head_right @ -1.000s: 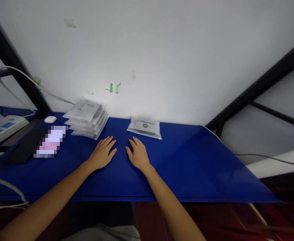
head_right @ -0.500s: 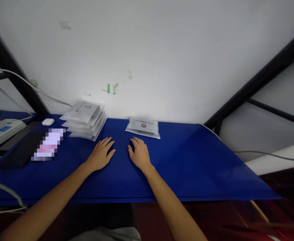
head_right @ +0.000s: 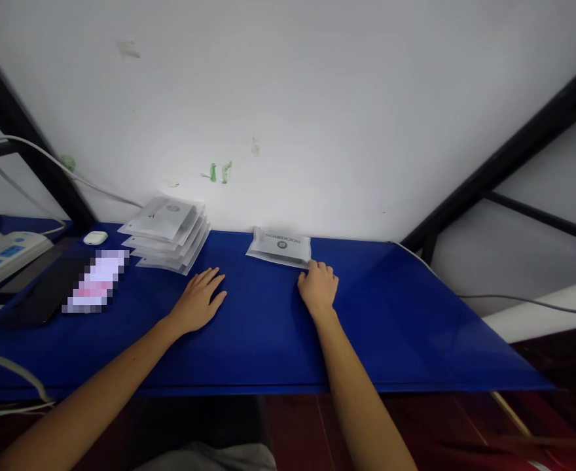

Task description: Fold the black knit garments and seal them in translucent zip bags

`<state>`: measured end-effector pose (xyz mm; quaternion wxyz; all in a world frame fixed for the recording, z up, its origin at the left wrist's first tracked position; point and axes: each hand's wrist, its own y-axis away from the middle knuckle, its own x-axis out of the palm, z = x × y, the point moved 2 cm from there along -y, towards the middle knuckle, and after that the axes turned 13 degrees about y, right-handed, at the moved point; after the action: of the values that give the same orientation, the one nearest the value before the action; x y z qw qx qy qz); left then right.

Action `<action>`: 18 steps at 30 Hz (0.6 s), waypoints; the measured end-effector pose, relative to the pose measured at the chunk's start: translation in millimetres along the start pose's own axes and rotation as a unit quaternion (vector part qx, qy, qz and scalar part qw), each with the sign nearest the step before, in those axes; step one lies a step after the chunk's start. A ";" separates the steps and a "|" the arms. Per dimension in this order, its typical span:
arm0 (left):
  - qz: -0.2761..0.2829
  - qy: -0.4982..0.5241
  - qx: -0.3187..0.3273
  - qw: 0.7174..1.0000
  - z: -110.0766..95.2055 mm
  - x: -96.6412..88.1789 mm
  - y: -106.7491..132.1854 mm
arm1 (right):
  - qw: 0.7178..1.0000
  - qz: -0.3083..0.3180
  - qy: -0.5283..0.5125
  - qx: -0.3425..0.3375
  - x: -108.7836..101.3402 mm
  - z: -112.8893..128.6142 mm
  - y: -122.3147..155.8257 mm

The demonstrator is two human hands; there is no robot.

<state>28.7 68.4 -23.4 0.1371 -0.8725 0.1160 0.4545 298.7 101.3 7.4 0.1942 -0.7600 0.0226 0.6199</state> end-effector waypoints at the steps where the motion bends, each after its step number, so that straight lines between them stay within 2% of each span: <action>1: 0.000 -0.001 0.000 1.000 -0.1 0.0 0.0 | 1.000 0.000 -0.001 0.000 1.7 0.2 0.0; 11: -0.025 -0.014 0.014 0.999 1.2 -0.4 -0.5 | 0.999 -0.017 -0.034 0.007 8.5 -3.4 -3.7; 15: -0.012 -0.019 0.035 0.999 -1.6 0.7 -0.9 | 0.999 -0.019 -0.034 0.030 4.6 -4.3 0.0; 18: -0.034 -0.056 0.010 0.998 -5.8 1.1 -2.5 | 0.999 -0.003 -0.030 0.023 6.3 -5.8 0.3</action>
<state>34.5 68.7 -20.8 0.1676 -0.8478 0.0831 0.4962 305.5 100.5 2.3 0.2145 -0.7362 0.0288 0.6412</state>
